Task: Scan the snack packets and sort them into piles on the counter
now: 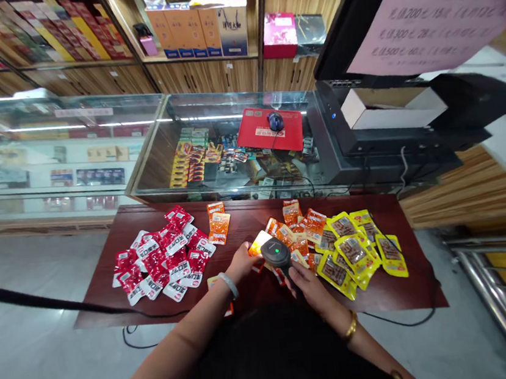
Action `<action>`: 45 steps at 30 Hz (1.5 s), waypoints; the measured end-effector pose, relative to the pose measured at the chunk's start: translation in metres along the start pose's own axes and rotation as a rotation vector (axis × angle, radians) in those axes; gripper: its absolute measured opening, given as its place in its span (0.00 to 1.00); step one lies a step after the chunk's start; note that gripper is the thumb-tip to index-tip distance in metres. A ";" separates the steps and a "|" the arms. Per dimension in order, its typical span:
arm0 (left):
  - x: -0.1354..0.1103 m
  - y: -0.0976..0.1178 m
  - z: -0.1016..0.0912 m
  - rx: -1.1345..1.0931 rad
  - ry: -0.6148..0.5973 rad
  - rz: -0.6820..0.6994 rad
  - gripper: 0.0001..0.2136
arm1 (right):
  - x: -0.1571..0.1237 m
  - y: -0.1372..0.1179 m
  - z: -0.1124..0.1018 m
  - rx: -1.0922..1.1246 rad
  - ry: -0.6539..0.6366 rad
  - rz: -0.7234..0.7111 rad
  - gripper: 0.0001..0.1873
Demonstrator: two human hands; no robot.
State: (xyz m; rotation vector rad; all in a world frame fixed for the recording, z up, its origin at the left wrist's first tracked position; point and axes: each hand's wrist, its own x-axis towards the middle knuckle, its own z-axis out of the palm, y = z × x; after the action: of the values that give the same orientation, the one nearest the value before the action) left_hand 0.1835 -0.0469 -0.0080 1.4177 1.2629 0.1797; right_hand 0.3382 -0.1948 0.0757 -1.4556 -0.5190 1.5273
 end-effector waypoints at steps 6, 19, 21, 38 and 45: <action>0.013 0.020 0.012 -0.085 -0.048 0.109 0.11 | 0.003 0.004 -0.001 0.028 0.001 0.006 0.24; 0.035 0.007 -0.101 0.884 0.535 -0.250 0.25 | 0.008 0.003 0.005 -0.008 -0.061 -0.004 0.26; 0.034 0.004 -0.099 0.859 0.474 -0.257 0.24 | 0.009 0.003 0.005 -0.004 -0.066 -0.007 0.26; -0.009 0.029 -0.012 0.347 0.056 0.034 0.13 | 0.013 -0.007 0.004 0.012 0.028 0.015 0.24; 0.003 0.029 0.011 0.272 -0.005 0.121 0.09 | 0.013 0.000 -0.004 0.021 0.038 -0.009 0.23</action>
State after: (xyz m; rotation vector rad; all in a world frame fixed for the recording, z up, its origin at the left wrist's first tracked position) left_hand 0.2095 -0.0442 0.0099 1.7284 1.2321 0.0880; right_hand 0.3433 -0.1855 0.0678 -1.4614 -0.4852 1.4910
